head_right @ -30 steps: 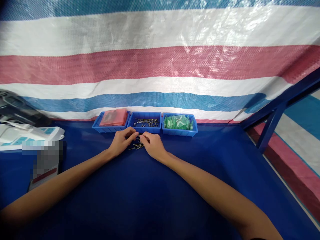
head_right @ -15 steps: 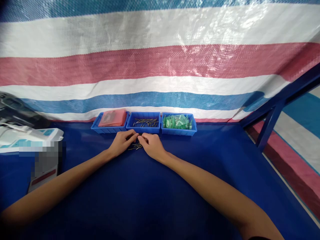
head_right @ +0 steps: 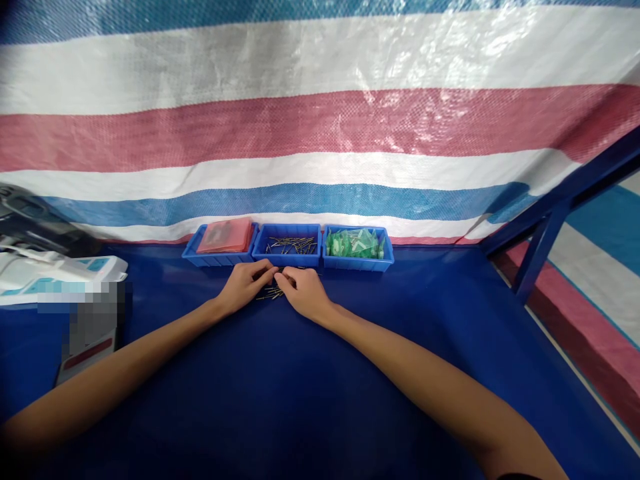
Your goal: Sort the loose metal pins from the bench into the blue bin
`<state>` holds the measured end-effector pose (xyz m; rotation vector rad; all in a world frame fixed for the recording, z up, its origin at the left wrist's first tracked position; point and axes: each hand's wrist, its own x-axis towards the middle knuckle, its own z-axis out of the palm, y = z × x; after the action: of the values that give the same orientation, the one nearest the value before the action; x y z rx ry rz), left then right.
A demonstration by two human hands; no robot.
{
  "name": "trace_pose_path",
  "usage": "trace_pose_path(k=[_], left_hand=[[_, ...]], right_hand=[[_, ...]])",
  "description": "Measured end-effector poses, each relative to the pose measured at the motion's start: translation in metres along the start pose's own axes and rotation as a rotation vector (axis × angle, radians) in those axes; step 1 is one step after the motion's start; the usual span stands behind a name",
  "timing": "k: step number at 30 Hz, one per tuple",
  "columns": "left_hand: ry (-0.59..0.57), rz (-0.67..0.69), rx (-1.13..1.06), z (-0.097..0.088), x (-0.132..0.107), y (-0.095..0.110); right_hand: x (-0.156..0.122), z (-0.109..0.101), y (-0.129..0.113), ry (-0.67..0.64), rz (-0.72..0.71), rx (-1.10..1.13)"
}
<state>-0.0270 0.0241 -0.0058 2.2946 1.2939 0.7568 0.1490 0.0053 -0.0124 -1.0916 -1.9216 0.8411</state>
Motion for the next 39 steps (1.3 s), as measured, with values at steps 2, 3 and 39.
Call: trace_pose_path(k=[2, 3, 39], left_hand=[[-0.002, 0.0, -0.001, -0.0002, -0.0002, 0.0005], [-0.004, -0.001, -0.003, -0.0003, -0.0002, 0.0008], [0.013, -0.051, -0.084, -0.0011, -0.0008, 0.0019]], right_hand=[[0.0001, -0.0002, -0.0003, 0.0, 0.003, -0.002], [0.0001, -0.0003, -0.0005, 0.0, 0.005, -0.003], [0.0, 0.0, -0.001, 0.012, 0.009, 0.019]])
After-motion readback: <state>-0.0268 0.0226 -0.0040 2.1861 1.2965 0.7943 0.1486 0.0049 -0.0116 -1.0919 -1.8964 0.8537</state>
